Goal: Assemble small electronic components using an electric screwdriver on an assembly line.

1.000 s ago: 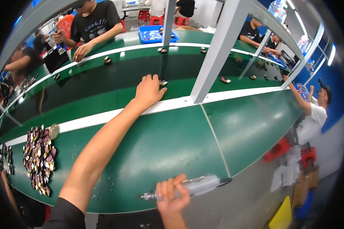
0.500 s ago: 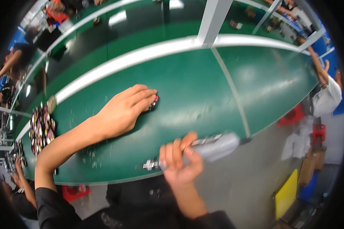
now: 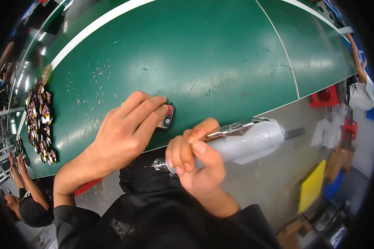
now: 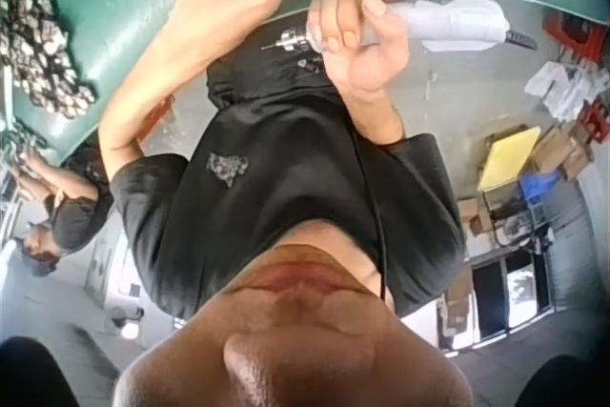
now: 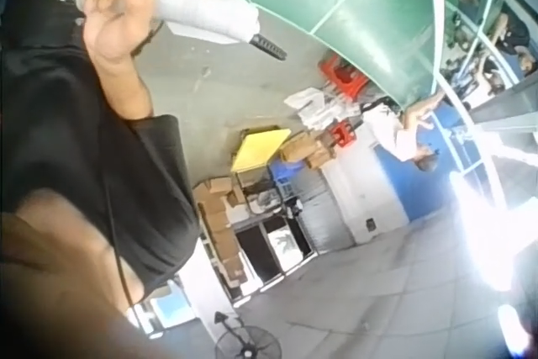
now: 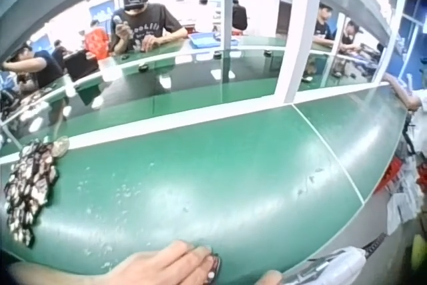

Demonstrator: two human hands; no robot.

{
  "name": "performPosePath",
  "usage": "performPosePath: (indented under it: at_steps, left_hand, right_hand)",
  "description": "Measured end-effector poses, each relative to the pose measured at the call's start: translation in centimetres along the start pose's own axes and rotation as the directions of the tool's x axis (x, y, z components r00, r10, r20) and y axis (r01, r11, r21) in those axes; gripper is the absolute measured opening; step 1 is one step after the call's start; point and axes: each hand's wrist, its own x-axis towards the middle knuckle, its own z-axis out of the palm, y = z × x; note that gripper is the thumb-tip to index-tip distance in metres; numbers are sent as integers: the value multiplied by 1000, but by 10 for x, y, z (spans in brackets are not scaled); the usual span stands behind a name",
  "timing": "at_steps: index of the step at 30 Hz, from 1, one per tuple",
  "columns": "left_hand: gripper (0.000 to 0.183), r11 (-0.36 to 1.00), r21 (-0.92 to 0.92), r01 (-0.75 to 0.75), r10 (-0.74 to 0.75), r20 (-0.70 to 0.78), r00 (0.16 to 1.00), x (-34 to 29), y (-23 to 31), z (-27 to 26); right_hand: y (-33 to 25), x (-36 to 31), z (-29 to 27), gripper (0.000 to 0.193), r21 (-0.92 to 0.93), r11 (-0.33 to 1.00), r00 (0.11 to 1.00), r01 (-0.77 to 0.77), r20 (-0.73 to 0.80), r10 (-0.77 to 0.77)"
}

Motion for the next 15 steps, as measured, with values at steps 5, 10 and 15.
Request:
performPosePath:
  at_steps: [5,10,15]
  left_hand:
    - [30,993,113,-42,49,-59,997,-4,2,4]
    - [34,976,114,-184,198,-127,972,-5,4,12]
    - [36,965,197,-172,200,-130,971,-8,11,13]
  right_hand:
    - [15,-3,2,9,1,1000,998,-31,-61,31]
    - [16,-1,11,10,-123,992,993,-37,-119,22]
    - [14,-2,7,12,-168,984,983,-65,-179,35]
